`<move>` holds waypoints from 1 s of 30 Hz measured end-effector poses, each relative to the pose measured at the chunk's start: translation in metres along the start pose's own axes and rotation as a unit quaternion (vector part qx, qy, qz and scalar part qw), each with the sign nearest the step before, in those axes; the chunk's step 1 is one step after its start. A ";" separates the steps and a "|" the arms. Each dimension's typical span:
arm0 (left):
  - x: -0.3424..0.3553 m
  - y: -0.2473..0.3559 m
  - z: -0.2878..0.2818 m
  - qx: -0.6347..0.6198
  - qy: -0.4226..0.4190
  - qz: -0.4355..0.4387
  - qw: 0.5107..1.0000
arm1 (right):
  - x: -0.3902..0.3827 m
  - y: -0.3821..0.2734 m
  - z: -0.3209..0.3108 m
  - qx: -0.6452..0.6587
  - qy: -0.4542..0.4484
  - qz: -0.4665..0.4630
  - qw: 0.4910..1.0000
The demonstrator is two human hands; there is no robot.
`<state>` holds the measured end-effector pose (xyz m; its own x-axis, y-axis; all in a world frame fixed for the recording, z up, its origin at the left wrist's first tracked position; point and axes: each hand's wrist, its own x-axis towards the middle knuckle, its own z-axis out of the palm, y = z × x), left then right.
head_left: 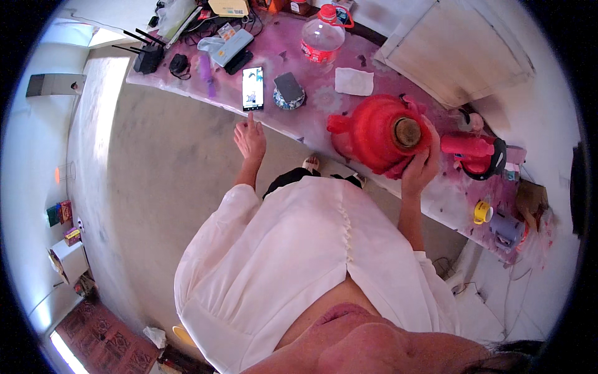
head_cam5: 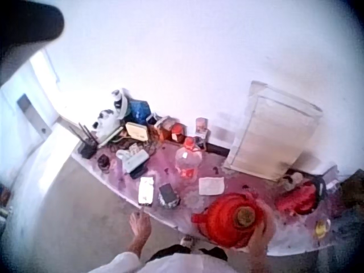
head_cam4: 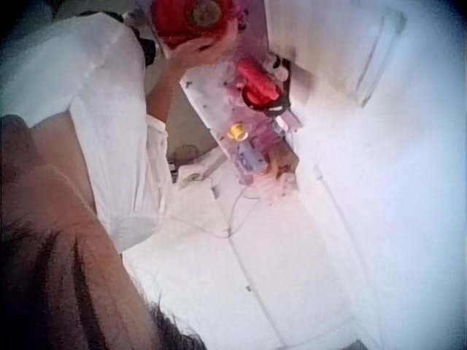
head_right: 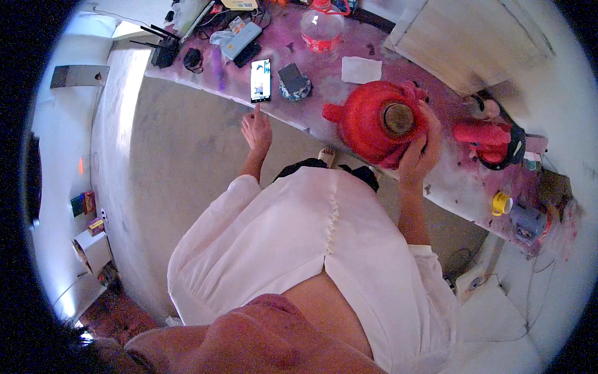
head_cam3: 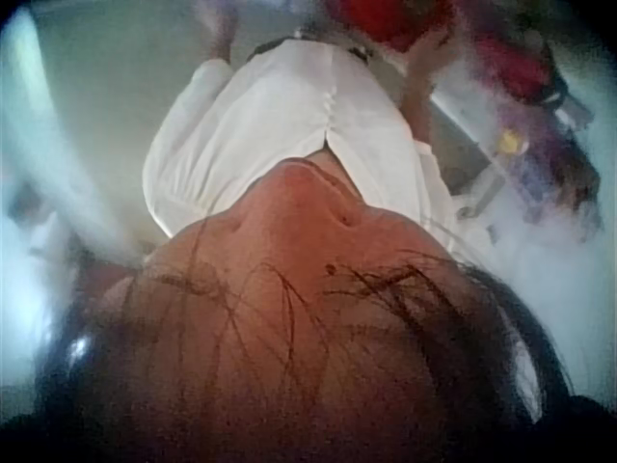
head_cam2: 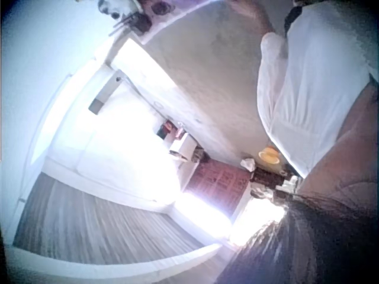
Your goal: The person wipes the exterior and rim of a red thermos using a pink cloth, then handles a yellow mug and a mobile phone on a workbench.
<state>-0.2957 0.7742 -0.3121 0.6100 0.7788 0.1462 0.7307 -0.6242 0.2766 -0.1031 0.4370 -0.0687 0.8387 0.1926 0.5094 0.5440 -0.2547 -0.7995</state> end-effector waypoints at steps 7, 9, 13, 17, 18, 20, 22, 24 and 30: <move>0.003 0.000 0.005 -0.004 0.007 0.008 1.000 | 0.001 0.017 -0.007 0.044 -0.019 0.066 0.997; 0.006 0.002 0.004 -0.008 0.013 0.004 1.000 | -0.001 0.009 -0.006 0.013 -0.014 0.034 0.999; 0.018 0.009 -0.003 -0.005 -0.019 -0.006 1.000 | 0.001 -0.002 -0.005 -0.047 -0.013 -0.019 0.999; 0.051 0.019 -0.008 0.045 0.015 0.004 0.999 | 0.000 0.012 -0.004 -0.012 -0.014 -0.005 1.000; 0.058 0.020 -0.007 0.048 0.017 0.007 0.999 | 0.000 0.015 -0.005 0.002 -0.013 0.004 1.000; 0.065 0.014 -0.004 0.058 -0.002 0.018 0.998 | -0.001 0.017 -0.006 0.015 -0.013 0.013 1.000; 0.069 0.014 -0.002 0.066 -0.022 0.032 0.997 | -0.003 0.015 -0.007 -0.012 -0.012 0.051 0.999; 0.061 0.012 -0.003 0.054 0.000 0.004 0.999 | -0.008 0.008 -0.007 -0.029 -0.004 0.037 0.999; 0.018 -0.002 -0.003 0.012 0.000 -0.004 1.000 | 0.001 0.005 -0.003 -0.016 -0.005 0.016 1.000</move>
<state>-0.2869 0.7894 -0.3075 0.6045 0.7836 0.1433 0.7424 -0.6194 0.2553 -0.1000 0.4329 -0.0712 0.8556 0.1941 0.4798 0.5173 -0.2907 -0.8049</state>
